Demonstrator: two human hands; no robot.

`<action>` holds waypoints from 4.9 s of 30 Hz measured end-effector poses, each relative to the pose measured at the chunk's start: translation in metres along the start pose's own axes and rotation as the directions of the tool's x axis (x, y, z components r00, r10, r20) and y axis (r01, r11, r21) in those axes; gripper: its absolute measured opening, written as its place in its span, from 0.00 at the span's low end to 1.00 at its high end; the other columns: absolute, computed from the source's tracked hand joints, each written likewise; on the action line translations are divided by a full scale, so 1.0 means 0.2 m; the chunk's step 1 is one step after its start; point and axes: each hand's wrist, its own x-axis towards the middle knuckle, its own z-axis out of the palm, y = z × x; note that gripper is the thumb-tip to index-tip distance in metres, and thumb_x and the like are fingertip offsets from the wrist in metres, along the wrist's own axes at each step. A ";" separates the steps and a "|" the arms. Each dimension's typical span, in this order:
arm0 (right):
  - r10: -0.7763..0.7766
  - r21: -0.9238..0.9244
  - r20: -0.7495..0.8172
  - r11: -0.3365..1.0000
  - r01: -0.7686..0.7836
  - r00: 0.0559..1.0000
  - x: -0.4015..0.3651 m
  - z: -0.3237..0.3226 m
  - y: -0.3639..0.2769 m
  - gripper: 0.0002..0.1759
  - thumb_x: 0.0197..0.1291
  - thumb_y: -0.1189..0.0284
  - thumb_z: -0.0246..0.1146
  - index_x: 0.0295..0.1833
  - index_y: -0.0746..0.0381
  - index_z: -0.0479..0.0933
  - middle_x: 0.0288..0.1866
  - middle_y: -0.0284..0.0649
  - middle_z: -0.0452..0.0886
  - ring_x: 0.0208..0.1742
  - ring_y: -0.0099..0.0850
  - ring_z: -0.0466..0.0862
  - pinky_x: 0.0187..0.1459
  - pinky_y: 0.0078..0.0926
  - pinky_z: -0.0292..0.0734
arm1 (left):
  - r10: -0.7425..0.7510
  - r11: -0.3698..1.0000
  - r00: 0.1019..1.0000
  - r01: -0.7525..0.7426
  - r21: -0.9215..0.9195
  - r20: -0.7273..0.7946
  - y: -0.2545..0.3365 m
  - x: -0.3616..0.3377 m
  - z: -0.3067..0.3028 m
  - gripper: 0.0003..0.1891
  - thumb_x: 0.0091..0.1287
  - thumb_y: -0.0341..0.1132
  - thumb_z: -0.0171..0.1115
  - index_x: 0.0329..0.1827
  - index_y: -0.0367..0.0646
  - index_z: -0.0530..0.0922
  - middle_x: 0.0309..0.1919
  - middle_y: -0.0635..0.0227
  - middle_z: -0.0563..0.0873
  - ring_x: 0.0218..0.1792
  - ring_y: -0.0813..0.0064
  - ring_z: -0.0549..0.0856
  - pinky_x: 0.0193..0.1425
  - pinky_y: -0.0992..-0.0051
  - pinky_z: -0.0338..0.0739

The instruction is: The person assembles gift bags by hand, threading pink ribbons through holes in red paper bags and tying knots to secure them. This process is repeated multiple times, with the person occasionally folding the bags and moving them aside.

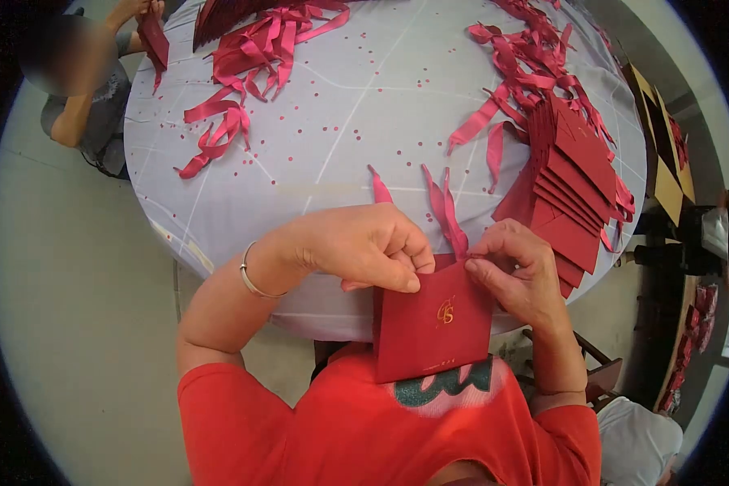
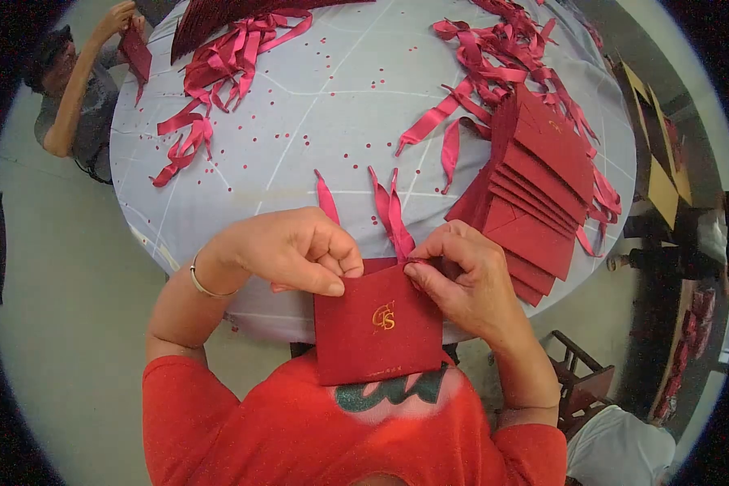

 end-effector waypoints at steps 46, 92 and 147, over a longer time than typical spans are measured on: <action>-0.258 -0.015 -0.122 0.966 0.258 0.958 -0.01 0.12 -0.02 0.10 0.46 0.81 0.73 0.36 0.63 0.81 0.36 0.41 0.84 0.37 0.35 0.83 0.39 0.29 0.77 | 0.021 0.994 0.955 0.013 0.112 -0.296 -0.02 0.04 0.06 0.02 0.58 0.26 0.63 0.31 0.36 0.79 0.20 0.80 0.80 0.22 0.93 0.73 0.25 0.85 0.64; -0.124 -0.504 0.172 0.841 0.195 0.977 0.07 0.21 -0.30 0.05 0.48 0.81 0.65 0.31 0.66 0.75 0.27 0.46 0.78 0.28 0.48 0.79 0.30 0.41 0.75 | 0.300 0.812 0.874 -0.023 0.583 -0.384 -0.07 0.03 0.10 0.07 0.65 0.26 0.57 0.41 0.33 0.80 0.29 0.63 0.85 0.32 0.78 0.81 0.38 0.74 0.75; 0.237 0.358 0.257 0.877 -0.320 0.937 0.36 0.18 0.10 0.14 0.50 0.79 0.73 0.39 0.65 0.73 0.31 0.34 0.80 0.31 0.19 0.79 0.30 0.17 0.75 | 0.725 0.527 0.602 -0.172 0.832 -0.335 -0.14 0.13 0.24 0.07 0.58 0.21 0.64 0.39 0.37 0.84 0.14 0.71 0.77 0.17 0.89 0.73 0.21 0.80 0.69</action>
